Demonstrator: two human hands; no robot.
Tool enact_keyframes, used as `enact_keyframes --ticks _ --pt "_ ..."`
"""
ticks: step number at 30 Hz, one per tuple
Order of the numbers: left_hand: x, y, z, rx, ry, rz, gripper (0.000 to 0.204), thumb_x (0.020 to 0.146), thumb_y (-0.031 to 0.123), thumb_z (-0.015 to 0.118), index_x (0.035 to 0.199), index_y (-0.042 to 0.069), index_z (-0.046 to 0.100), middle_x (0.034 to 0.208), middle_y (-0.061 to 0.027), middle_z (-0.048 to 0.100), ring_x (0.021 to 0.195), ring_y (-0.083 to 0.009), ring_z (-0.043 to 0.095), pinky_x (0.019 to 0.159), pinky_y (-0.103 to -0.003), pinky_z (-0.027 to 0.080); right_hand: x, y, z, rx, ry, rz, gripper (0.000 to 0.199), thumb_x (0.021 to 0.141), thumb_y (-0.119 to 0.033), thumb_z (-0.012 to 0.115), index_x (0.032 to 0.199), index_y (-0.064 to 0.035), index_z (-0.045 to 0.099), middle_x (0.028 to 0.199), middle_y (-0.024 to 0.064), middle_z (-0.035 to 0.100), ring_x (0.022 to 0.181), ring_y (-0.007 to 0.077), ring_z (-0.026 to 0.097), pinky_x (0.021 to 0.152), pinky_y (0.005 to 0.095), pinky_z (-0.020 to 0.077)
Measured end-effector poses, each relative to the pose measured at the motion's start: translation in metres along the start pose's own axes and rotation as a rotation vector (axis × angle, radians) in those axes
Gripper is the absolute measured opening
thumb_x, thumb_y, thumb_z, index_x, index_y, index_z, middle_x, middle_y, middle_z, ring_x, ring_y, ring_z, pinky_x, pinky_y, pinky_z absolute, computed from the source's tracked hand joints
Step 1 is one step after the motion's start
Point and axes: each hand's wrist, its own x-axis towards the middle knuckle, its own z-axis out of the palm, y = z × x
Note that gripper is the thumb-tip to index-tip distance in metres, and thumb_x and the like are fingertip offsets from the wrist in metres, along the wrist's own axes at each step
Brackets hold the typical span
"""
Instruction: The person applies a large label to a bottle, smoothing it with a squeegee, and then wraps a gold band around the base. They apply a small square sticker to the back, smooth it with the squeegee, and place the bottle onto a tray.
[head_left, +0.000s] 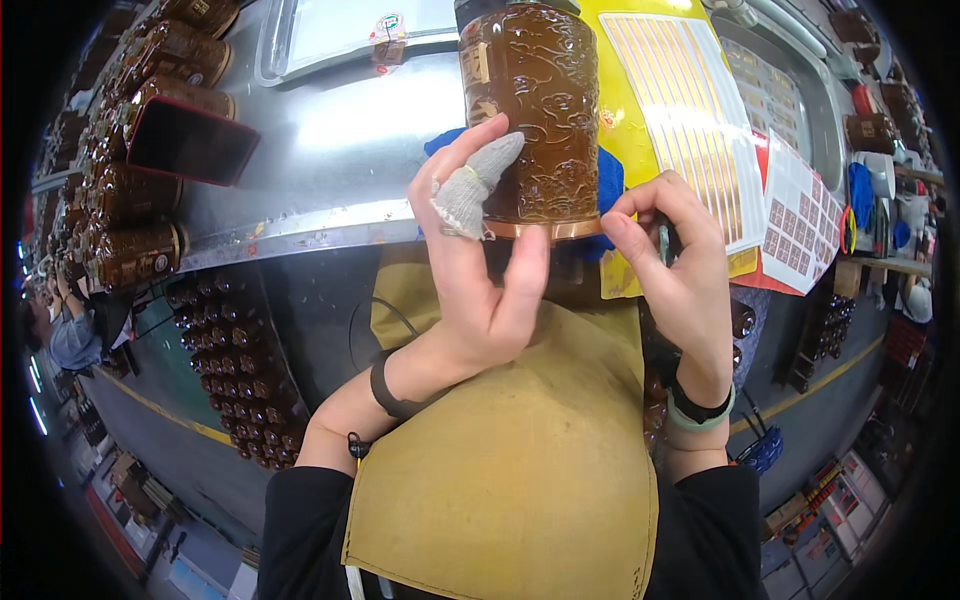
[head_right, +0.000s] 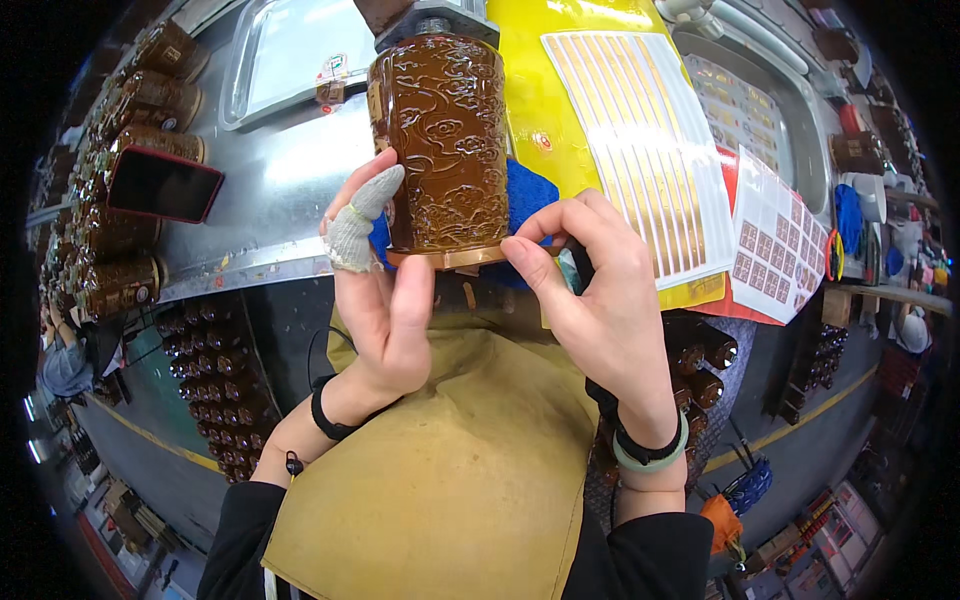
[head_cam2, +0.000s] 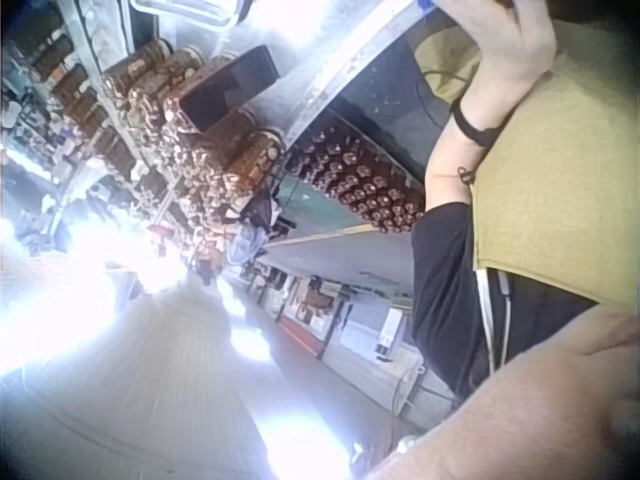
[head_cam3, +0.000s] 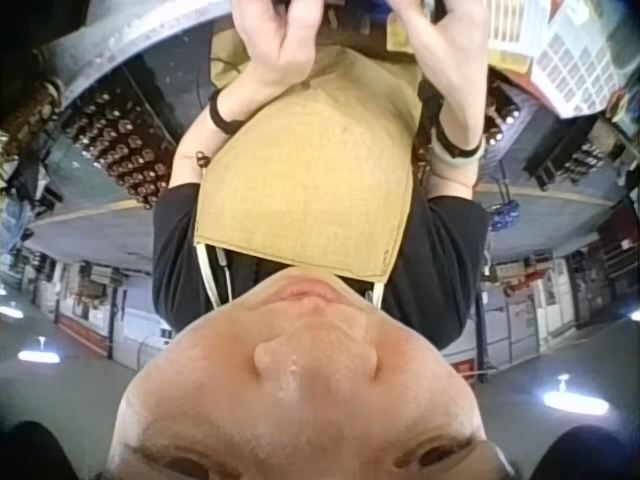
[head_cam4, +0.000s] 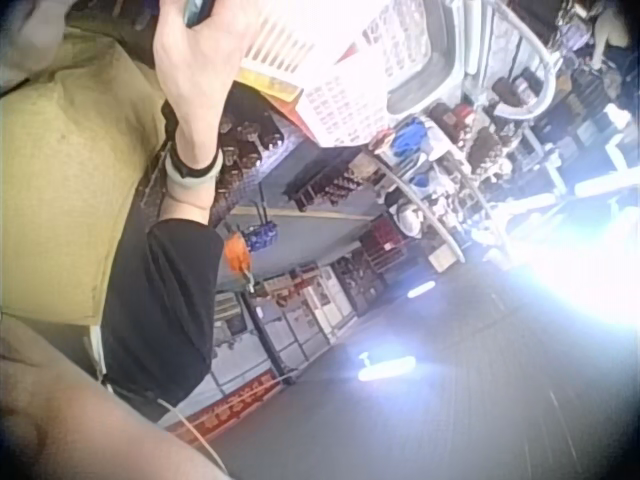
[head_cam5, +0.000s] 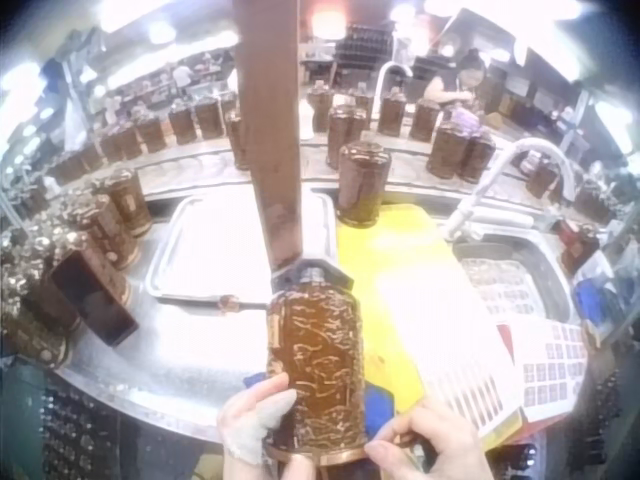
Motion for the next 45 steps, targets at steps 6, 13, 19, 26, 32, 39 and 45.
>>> enact_keyframes --ticks 6,13,19,26,32,39,45 --pt "-0.001 -0.002 0.002 -0.034 0.014 0.012 0.057 0.086 0.007 0.061 0.14 -0.007 0.048 0.149 -0.0215 0.044 0.136 -0.0359 0.039 0.114 -0.044 0.032 0.0 0.0 0.0 -0.003 -0.002 0.014 0.017 0.089 -0.012 0.076 0.089 0.0021 0.066 0.082 0.0092 0.06 0.078 0.0215 0.056 0.075 0.0332 0.0458" --pt "-0.001 -0.01 -0.009 -0.046 -0.038 0.036 0.061 0.087 0.014 0.065 0.141 -0.007 0.048 0.148 -0.0214 0.044 0.135 -0.0351 0.041 0.113 -0.043 0.034 -0.001 0.001 -0.001 -0.036 -0.004 -0.008 0.017 0.089 -0.012 0.076 0.088 0.0017 0.066 0.081 0.0098 0.058 0.076 0.023 0.056 0.073 0.0334 0.0455" --pt "0.0 -0.001 0.001 -0.007 0.023 0.0 0.063 0.081 0.006 0.071 0.139 -0.004 0.05 0.146 -0.0207 0.046 0.135 -0.0347 0.04 0.111 -0.043 0.035 0.001 -0.001 -0.001 -0.027 -0.018 -0.007 0.018 0.089 -0.012 0.076 0.087 0.0017 0.066 0.08 0.01 0.058 0.076 0.0235 0.058 0.072 0.0339 0.0454" --pt "0.005 -0.015 -0.012 -0.095 -0.092 0.078 0.075 0.078 0.011 0.07 0.145 -0.004 0.042 0.149 -0.023 0.04 0.138 -0.036 0.04 0.114 -0.044 0.036 0.002 -0.002 -0.01 -0.074 -0.032 0.025 0.016 0.089 -0.011 0.076 0.086 0.0011 0.066 0.081 0.0104 0.06 0.077 0.0249 0.059 0.073 0.0349 0.0462" --pt "0.01 -0.023 -0.018 -0.007 -0.124 -0.177 0.083 0.078 0.007 0.084 0.15 -0.004 0.044 0.134 -0.0181 0.061 0.122 -0.0258 0.061 0.103 -0.038 0.049 0.006 -0.031 0.007 0.233 -0.188 -0.308 0.013 0.088 -0.01 0.075 0.088 -0.0018 0.064 0.088 0.0126 0.061 0.085 0.0311 0.062 0.077 0.0391 0.0494" --pt "0.013 -0.004 0.002 -0.262 0.121 -0.099 0.077 0.078 0.013 0.089 0.144 -0.004 0.05 0.133 -0.017 0.061 0.122 -0.0292 0.061 0.102 -0.039 0.05 -0.009 -0.052 -0.001 0.746 -0.618 -0.46 0.017 0.09 -0.013 0.074 0.085 -0.0031 0.061 0.09 0.0105 0.06 0.087 0.0288 0.061 0.076 0.039 0.0481" --pt "0.022 -0.006 -0.008 0.343 -0.047 0.17 0.083 0.071 0.009 0.09 0.144 -0.003 0.052 0.14 -0.0173 0.058 0.13 -0.0323 0.053 0.111 -0.042 0.04 -0.052 -0.008 -0.058 0.96 -0.597 -0.324 0.02 0.093 -0.018 0.075 0.086 -0.0035 0.063 0.09 0.0064 0.059 0.083 0.023 0.057 0.078 0.0352 0.0459"
